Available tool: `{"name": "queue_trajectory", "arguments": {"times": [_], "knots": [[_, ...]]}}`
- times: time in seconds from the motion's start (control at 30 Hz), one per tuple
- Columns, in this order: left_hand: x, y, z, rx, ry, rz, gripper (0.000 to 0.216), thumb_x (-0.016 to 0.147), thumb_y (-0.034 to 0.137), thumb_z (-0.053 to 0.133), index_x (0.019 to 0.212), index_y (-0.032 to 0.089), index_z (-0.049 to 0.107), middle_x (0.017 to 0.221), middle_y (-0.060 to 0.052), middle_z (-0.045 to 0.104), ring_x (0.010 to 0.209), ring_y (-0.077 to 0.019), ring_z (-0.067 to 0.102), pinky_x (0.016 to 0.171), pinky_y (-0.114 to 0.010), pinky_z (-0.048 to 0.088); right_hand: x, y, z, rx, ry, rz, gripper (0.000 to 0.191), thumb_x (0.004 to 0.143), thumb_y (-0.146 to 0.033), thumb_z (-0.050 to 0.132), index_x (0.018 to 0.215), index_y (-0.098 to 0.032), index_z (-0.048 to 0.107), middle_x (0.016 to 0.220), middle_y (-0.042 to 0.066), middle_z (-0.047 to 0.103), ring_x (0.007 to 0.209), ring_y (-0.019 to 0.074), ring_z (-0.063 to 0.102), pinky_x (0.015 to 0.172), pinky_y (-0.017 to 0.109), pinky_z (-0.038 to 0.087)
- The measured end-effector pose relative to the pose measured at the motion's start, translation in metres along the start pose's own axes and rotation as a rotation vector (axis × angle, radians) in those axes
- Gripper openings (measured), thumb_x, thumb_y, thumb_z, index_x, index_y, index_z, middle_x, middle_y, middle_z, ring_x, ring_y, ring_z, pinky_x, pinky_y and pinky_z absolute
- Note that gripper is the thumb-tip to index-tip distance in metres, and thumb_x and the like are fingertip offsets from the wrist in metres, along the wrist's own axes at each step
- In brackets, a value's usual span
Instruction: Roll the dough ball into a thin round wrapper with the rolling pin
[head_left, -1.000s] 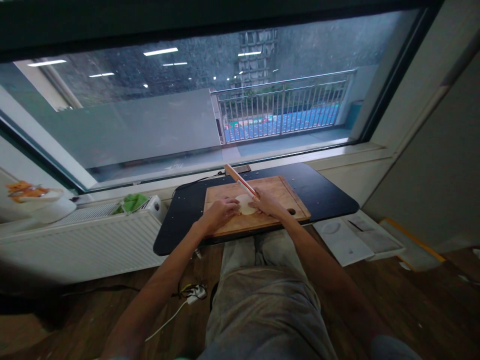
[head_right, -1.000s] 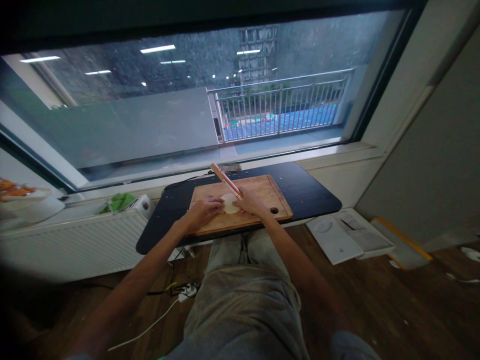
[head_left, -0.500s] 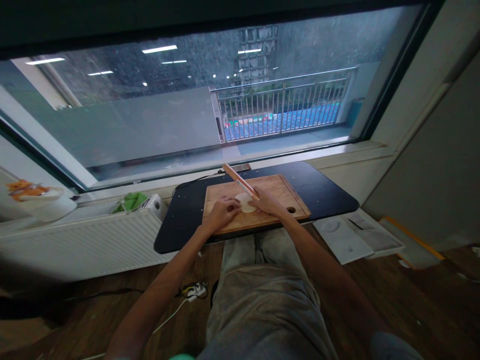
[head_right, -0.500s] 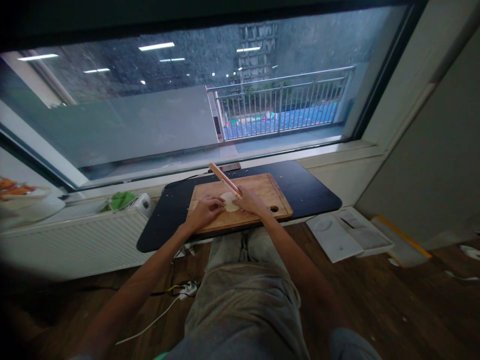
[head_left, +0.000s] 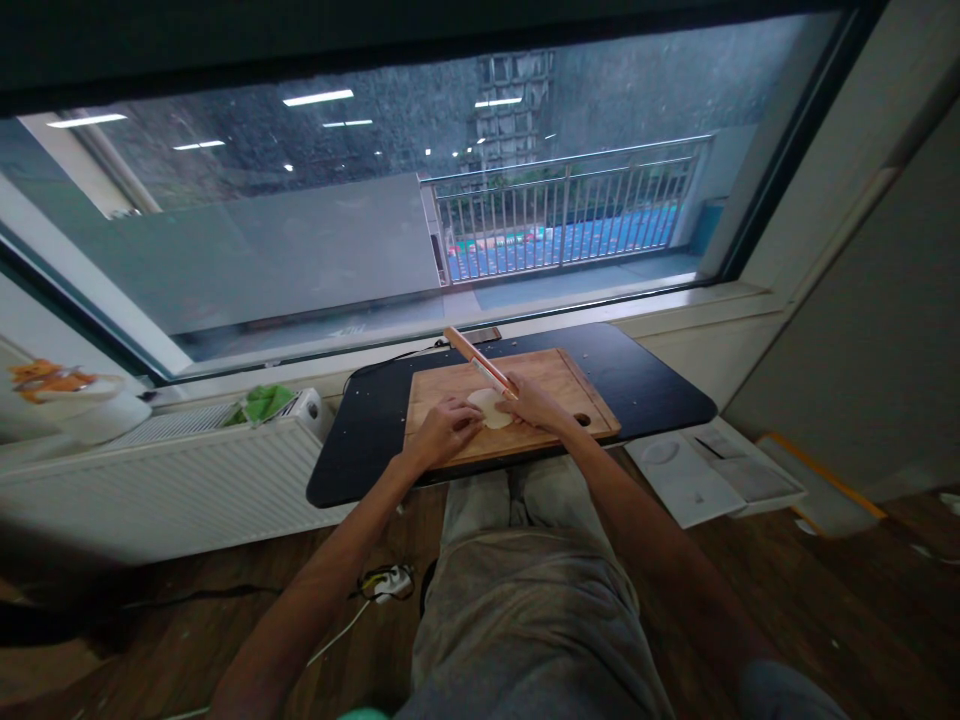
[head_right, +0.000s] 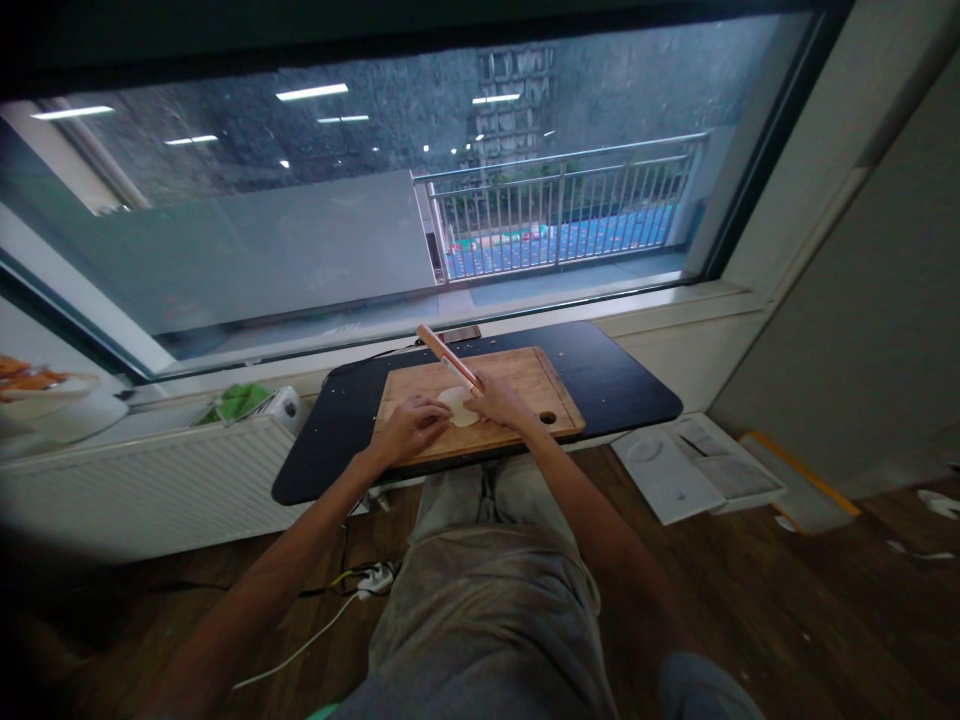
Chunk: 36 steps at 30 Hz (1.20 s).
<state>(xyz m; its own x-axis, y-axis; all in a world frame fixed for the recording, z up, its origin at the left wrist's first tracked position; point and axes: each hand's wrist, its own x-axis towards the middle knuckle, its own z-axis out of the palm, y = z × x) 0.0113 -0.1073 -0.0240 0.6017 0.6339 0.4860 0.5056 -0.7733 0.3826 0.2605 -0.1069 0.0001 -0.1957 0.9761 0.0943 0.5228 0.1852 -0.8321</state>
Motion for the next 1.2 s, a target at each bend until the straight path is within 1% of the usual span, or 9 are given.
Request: {"name": "queue_trajectory", "arguments": {"times": [0.13,0.3,0.47,0.63,0.8,0.97,1.03,1.1,1.2], "knots": [[-0.003,0.002,0.001,0.083,-0.03,0.071,0.019,0.108,0.025,0.068,0.111,0.024,0.087,0.116,-0.011,0.084,0.112,-0.0256,0.074,0.106,-0.045,0.06,0.002,0.002,0.001,-0.057,0.03,-0.025,0.036,0.091,-0.016,0.076,0.126,-0.018,0.067,0.103,0.003,0.079,0.074,0.0153,0.07,0.065,0.022,0.054],[-0.004,0.001,0.001,0.102,-0.057,0.101,0.026,0.109,0.022,0.063,0.108,0.026,0.088,0.119,-0.01,0.084,0.109,-0.0256,0.073,0.102,-0.044,0.061,0.004,0.001,0.001,-0.116,0.047,-0.091,0.039,0.087,-0.01,0.077,0.125,-0.018,0.069,0.119,0.006,0.08,0.097,0.0191,0.074,0.084,0.025,0.056],[-0.003,0.002,0.003,0.096,-0.055,0.098,0.027,0.106,0.02,0.063,0.107,0.026,0.089,0.117,-0.011,0.081,0.111,-0.0259,0.071,0.101,-0.043,0.061,0.002,0.001,0.001,-0.106,0.021,-0.084,0.04,0.091,-0.013,0.075,0.131,-0.017,0.069,0.112,0.005,0.08,0.087,0.0182,0.073,0.077,0.025,0.056],[-0.008,0.013,-0.002,0.141,-0.111,0.145,0.033,0.103,0.017,0.061,0.123,0.023,0.086,0.125,-0.013,0.077,0.119,-0.0286,0.067,0.11,-0.047,0.059,0.005,0.004,0.001,-0.116,0.03,-0.102,0.043,0.089,-0.01,0.077,0.13,-0.018,0.07,0.118,0.007,0.081,0.093,0.0191,0.073,0.082,0.026,0.057],[-0.014,0.018,-0.008,0.156,-0.16,0.111,0.037,0.101,0.017,0.062,0.129,0.024,0.085,0.137,-0.015,0.073,0.133,-0.0318,0.064,0.122,-0.054,0.052,0.006,0.005,0.0,-0.067,-0.021,-0.048,0.046,0.091,-0.012,0.074,0.136,-0.018,0.066,0.115,0.005,0.08,0.074,0.0134,0.07,0.065,0.021,0.054],[-0.008,0.004,-0.006,-0.032,-0.137,0.048,0.041,0.103,0.018,0.058,0.136,0.022,0.082,0.145,-0.016,0.072,0.133,-0.0281,0.069,0.12,-0.048,0.056,0.003,0.007,-0.001,0.042,-0.082,-0.03,0.047,0.095,-0.018,0.07,0.141,-0.018,0.063,0.109,0.003,0.078,0.064,0.0113,0.066,0.054,0.02,0.051],[-0.001,-0.001,-0.006,-0.043,-0.138,0.041,0.049,0.103,0.02,0.058,0.15,0.022,0.074,0.157,-0.016,0.067,0.146,-0.0295,0.063,0.128,-0.051,0.05,0.005,0.008,-0.002,0.051,-0.098,-0.066,0.046,0.098,-0.025,0.071,0.142,-0.018,0.065,0.11,0.003,0.079,0.066,0.0131,0.068,0.057,0.023,0.053],[0.006,-0.004,-0.008,-0.02,-0.171,0.021,0.061,0.101,0.023,0.061,0.162,0.023,0.063,0.169,-0.014,0.058,0.157,-0.031,0.053,0.134,-0.054,0.042,0.007,0.01,-0.004,0.003,-0.055,-0.128,0.043,0.099,-0.031,0.074,0.139,-0.018,0.068,0.114,0.005,0.081,0.078,0.0171,0.072,0.068,0.026,0.057],[0.013,-0.004,-0.013,0.049,-0.234,-0.064,0.063,0.099,0.03,0.066,0.161,0.024,0.063,0.171,-0.013,0.057,0.157,-0.0333,0.054,0.135,-0.055,0.041,0.006,0.011,-0.011,-0.145,0.068,-0.202,0.033,0.1,-0.032,0.076,0.129,-0.017,0.075,0.12,0.009,0.082,0.102,0.0234,0.074,0.089,0.031,0.057]]}}
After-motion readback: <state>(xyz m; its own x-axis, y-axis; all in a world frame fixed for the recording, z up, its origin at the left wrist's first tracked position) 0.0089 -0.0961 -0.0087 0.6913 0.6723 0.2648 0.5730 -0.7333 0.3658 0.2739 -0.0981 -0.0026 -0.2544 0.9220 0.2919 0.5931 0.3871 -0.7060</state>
